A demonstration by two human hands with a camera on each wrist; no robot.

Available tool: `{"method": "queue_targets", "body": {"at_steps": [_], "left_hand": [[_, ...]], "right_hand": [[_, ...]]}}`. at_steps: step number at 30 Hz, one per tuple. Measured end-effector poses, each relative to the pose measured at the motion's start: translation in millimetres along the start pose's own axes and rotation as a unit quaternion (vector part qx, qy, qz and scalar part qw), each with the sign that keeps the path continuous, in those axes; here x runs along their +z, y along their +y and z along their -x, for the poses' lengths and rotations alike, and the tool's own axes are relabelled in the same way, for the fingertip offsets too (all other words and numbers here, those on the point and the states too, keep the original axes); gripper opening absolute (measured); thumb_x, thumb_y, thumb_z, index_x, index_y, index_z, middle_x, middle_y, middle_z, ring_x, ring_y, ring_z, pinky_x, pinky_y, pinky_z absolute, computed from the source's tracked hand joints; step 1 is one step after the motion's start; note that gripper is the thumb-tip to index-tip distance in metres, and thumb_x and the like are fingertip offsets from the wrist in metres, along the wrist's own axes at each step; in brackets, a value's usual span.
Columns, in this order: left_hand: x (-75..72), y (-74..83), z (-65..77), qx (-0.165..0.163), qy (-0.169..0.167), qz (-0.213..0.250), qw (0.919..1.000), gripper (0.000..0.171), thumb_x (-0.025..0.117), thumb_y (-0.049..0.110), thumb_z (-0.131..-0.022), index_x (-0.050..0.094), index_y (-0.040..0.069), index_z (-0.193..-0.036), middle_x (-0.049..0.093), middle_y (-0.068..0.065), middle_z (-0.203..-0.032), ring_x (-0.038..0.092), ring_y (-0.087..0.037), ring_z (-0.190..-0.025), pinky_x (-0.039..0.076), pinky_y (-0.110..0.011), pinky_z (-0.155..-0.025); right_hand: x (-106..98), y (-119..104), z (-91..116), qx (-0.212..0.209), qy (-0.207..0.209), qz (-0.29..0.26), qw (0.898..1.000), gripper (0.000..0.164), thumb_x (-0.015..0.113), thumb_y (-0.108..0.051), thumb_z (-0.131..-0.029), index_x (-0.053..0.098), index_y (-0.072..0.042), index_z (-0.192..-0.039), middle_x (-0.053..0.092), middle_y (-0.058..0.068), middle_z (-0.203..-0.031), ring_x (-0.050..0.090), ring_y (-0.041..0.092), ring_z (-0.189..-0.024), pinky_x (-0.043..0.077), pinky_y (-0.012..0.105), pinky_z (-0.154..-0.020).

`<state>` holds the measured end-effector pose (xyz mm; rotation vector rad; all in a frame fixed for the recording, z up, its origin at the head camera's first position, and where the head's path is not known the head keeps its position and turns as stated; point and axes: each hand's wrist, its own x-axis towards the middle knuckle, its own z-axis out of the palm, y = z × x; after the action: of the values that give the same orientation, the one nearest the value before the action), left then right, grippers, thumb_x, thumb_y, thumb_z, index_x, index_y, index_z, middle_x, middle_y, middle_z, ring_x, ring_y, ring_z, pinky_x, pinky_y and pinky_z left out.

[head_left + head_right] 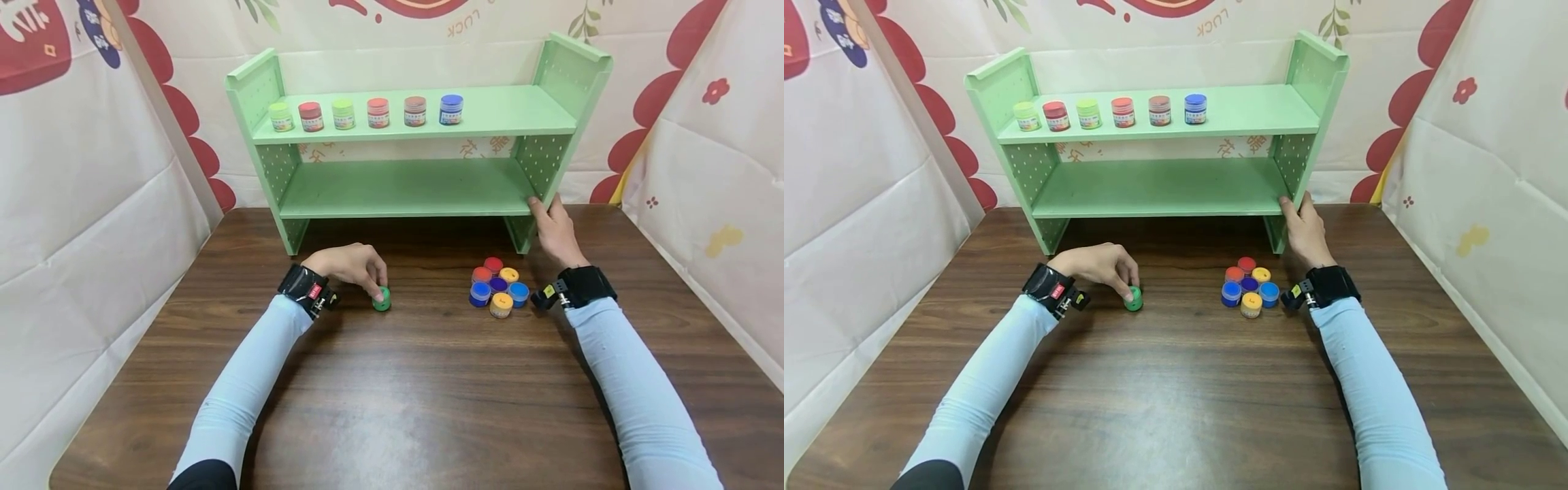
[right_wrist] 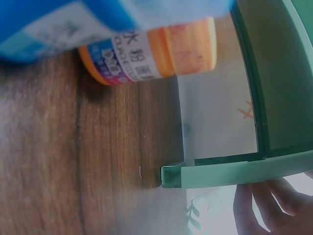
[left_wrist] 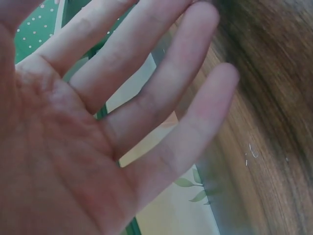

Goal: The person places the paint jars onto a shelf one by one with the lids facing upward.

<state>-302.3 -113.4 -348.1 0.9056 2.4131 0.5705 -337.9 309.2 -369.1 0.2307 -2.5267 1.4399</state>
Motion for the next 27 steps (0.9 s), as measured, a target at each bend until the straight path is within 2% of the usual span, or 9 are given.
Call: {"method": "queue_targets", "body": {"at_steps": [9,16,24,27], "left_hand": [[2.3,-1.2,-2.8,0.002,0.024,0.003,0.9997,0.023,0.083,0.033,-0.088,0.079,0.017,-0.104,0.079,0.003,-0.094,0.072,-0.012,-0.091,0.056,-0.03,-0.083],[2.4,-3.3,-6.3,-0.012,0.067,-0.014,0.9975,0.024,0.079,0.035,-0.091,0.077,0.017,-0.108,0.078,0.004,-0.096,0.07,-0.013,-0.094,0.054,-0.03,-0.083],[6.6,-5.4,-7.6,-0.018,0.105,-0.006,0.9943,0.026,0.077,0.035,-0.094,0.076,0.014,-0.109,0.079,0.003,-0.096,0.07,-0.014,-0.093,0.054,-0.032,-0.082],[9.3,-6.3,-8.1,-0.021,0.123,-0.006,0.9922,0.024,0.075,0.036,-0.095,0.076,0.015,-0.105,0.078,0.003,-0.093,0.067,-0.012,-0.086,0.052,-0.03,-0.077]], "right_hand": [[0.6,0.0,0.7,0.003,-0.002,-0.002,1.0,0.071,0.03,-0.054,-0.108,0.007,-0.021,-0.167,0.029,0.024,-0.167,0.037,0.044,-0.145,0.033,0.064,-0.112],[0.3,-1.6,0.8,-0.002,0.0,0.001,1.0,0.071,0.03,-0.052,-0.109,0.007,-0.019,-0.167,0.029,0.024,-0.167,0.037,0.044,-0.145,0.033,0.065,-0.113],[-0.1,0.3,0.2,-0.001,-0.004,-0.002,1.0,0.072,0.03,-0.052,-0.109,0.006,-0.018,-0.167,0.028,0.025,-0.167,0.035,0.044,-0.147,0.03,0.066,-0.116],[-0.1,1.2,0.0,-0.002,-0.005,-0.004,1.0,0.072,0.03,-0.052,-0.109,0.004,-0.018,-0.167,0.026,0.024,-0.168,0.033,0.044,-0.149,0.028,0.067,-0.118]]}}
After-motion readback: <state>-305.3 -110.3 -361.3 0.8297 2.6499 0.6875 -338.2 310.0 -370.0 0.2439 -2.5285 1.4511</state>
